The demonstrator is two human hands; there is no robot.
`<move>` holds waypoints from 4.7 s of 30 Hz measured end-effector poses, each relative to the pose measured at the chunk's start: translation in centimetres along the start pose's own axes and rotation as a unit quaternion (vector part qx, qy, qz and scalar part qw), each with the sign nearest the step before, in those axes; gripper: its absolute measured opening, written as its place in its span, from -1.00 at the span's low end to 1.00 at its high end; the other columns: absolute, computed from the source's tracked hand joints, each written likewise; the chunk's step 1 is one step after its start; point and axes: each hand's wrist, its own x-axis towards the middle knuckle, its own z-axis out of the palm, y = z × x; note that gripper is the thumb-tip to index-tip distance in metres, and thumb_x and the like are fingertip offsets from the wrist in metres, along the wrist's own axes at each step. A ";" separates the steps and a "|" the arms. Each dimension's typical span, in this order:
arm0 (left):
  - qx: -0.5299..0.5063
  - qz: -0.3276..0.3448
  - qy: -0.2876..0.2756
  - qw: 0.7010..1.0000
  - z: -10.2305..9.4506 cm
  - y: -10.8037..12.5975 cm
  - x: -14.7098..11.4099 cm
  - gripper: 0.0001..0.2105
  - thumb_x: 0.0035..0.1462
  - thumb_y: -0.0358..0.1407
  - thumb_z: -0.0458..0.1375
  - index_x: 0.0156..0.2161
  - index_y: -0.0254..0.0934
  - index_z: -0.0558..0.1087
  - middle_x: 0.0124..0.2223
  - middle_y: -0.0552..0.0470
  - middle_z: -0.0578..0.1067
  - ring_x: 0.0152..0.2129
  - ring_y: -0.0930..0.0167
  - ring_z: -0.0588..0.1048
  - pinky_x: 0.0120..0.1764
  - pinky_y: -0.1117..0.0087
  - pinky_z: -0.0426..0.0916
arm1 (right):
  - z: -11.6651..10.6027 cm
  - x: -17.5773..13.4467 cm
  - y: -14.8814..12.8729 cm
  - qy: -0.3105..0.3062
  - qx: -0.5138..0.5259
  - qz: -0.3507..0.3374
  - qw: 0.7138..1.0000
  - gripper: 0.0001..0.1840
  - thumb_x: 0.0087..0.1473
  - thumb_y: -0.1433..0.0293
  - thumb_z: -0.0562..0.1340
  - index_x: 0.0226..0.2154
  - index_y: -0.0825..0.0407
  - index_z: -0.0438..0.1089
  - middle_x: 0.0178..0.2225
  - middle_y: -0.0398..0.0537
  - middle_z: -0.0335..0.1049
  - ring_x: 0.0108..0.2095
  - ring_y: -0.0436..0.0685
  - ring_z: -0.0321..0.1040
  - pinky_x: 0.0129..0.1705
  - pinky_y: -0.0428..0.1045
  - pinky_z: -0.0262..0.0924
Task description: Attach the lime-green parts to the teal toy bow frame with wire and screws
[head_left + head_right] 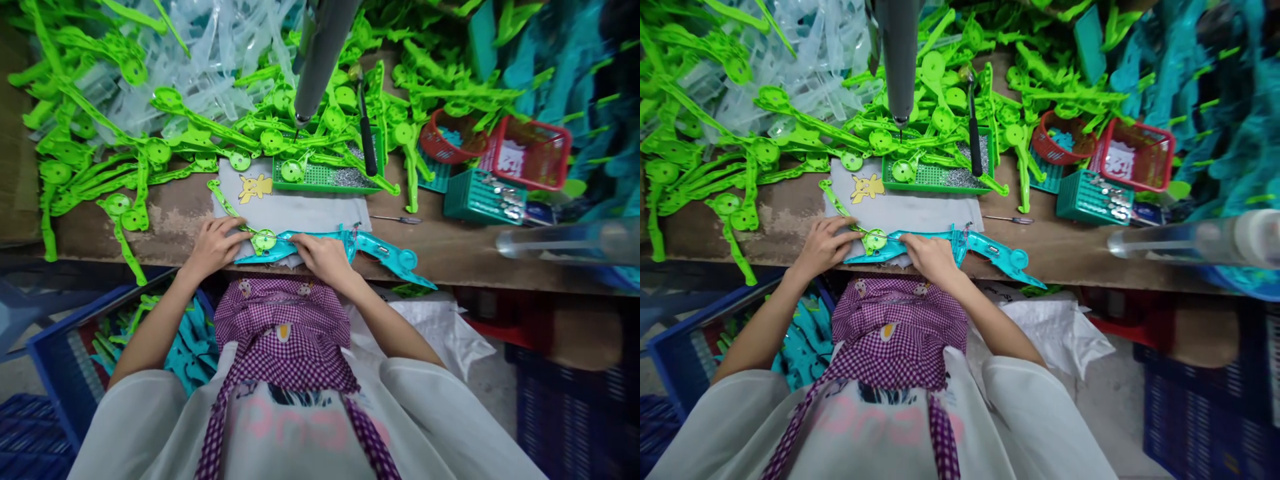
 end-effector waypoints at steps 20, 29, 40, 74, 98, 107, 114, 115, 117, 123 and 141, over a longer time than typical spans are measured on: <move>-0.053 -0.058 0.040 0.996 1.5 7.6 5.5 -0.94 0.14 -0.31 0.24 -0.37 -0.13 0.53 0.19 0.01 0.41 0.19 0.10 0.25 0.16 -0.22 -0.14 | -1.2 0.7 -0.1 -0.026 -0.005 -0.003 1.000 -0.62 0.32 0.32 -0.05 0.03 -0.11 0.39 -0.13 -0.11 0.58 -0.32 0.05 0.47 -0.41 -0.04 -0.02; -0.061 -0.062 0.046 0.995 1.6 7.6 5.9 -0.83 0.15 -0.26 0.22 -0.47 -0.19 0.50 0.11 0.01 0.45 0.16 0.12 0.27 0.19 -0.18 -0.17 | -0.9 0.7 0.3 0.020 -0.003 0.102 0.995 -0.66 0.28 0.17 0.03 -0.18 -0.02 0.43 -0.26 -0.06 0.59 -0.38 0.07 0.42 -0.44 -0.02 -0.17; -0.044 -0.061 0.030 0.997 1.5 7.7 6.1 -0.85 0.13 -0.32 0.22 -0.47 -0.19 0.48 0.06 -0.01 0.47 0.08 0.13 0.35 0.18 -0.20 -0.14 | -0.6 1.4 -0.1 0.021 -0.010 0.116 0.993 -0.68 0.27 0.24 0.02 -0.20 0.03 0.42 -0.28 0.00 0.58 -0.40 0.09 0.40 -0.44 -0.01 -0.22; 0.005 -0.175 0.154 0.972 3.6 12.1 3.4 -0.85 0.26 -0.29 0.13 -0.17 -0.13 0.56 0.14 -0.11 0.45 0.07 0.19 0.40 0.18 -0.17 -0.15 | -5.2 -0.2 0.7 0.356 0.290 -0.002 0.889 -0.78 0.19 0.21 0.19 -0.26 0.02 0.42 -0.33 -0.09 0.37 -0.33 0.07 0.31 -0.26 0.02 0.21; -0.138 -0.341 0.420 0.830 -2.5 1.1 3.3 -0.72 0.09 -0.36 0.18 -0.05 -0.27 0.46 -0.11 -0.05 0.49 -0.18 0.37 0.47 -0.08 0.32 0.39 | 5.0 -0.3 0.2 0.205 -0.062 -0.148 0.966 -0.60 0.30 0.19 0.05 0.05 0.02 0.38 0.04 0.08 0.45 0.08 0.17 0.30 0.14 0.12 -0.04; -0.138 -0.222 0.233 0.937 -1.3 2.7 4.4 -0.74 0.11 -0.13 0.20 -0.14 -0.21 0.52 -0.08 -0.07 0.50 -0.03 0.22 0.45 0.11 0.10 0.30 | 5.0 0.2 0.8 0.192 -0.044 -0.153 0.968 -0.56 0.31 0.16 0.01 0.13 -0.05 0.32 0.14 0.04 0.39 0.16 0.17 0.25 0.18 0.17 0.02; -0.129 -0.239 0.246 0.930 0.6 2.6 2.8 -0.70 0.10 -0.12 0.22 -0.09 -0.20 0.51 -0.03 -0.11 0.45 0.01 0.19 0.43 0.13 0.07 0.29 | 5.2 0.2 0.8 0.210 -0.039 -0.155 0.965 -0.58 0.29 0.16 0.05 0.10 -0.04 0.35 0.13 0.04 0.40 0.16 0.17 0.26 0.17 0.17 0.07; -0.131 -0.241 0.253 0.928 0.8 2.6 3.0 -0.71 0.11 -0.13 0.22 -0.09 -0.20 0.51 -0.02 -0.11 0.45 0.01 0.20 0.43 0.14 0.08 0.29 | 5.3 0.3 0.8 0.213 -0.041 -0.155 0.964 -0.57 0.30 0.16 0.04 0.10 -0.05 0.35 0.13 0.03 0.40 0.16 0.17 0.26 0.18 0.16 0.06; -0.135 -0.247 0.265 0.922 1.0 2.5 3.4 -0.72 0.12 -0.14 0.21 -0.10 -0.22 0.51 -0.03 -0.12 0.45 0.01 0.22 0.43 0.15 0.09 0.28 | 5.3 0.4 0.9 0.220 -0.049 -0.157 0.961 -0.57 0.31 0.15 0.02 0.09 -0.05 0.36 0.12 0.01 0.42 0.15 0.15 0.27 0.18 0.15 0.05; -0.123 -0.298 0.284 0.903 0.5 1.8 2.9 -0.69 0.09 -0.18 0.20 -0.07 -0.25 0.49 0.01 -0.14 0.44 0.00 0.26 0.44 0.01 0.22 0.38 | 4.9 -0.8 0.9 0.202 0.021 -0.156 0.967 -0.54 0.30 0.22 0.05 0.19 -0.05 0.27 0.16 0.10 0.37 0.19 0.19 0.25 0.21 0.18 0.01; -0.072 -0.269 0.277 0.920 -2.2 -0.2 1.7 -0.69 0.16 -0.24 0.13 -0.01 -0.29 0.46 -0.03 -0.16 0.48 -0.01 0.27 0.44 0.08 0.20 0.31 | -4.1 3.2 -4.7 0.244 0.372 -0.111 0.888 -0.76 0.25 0.27 0.13 -0.17 -0.01 0.47 -0.20 -0.03 0.53 -0.15 0.08 0.45 -0.06 0.06 0.34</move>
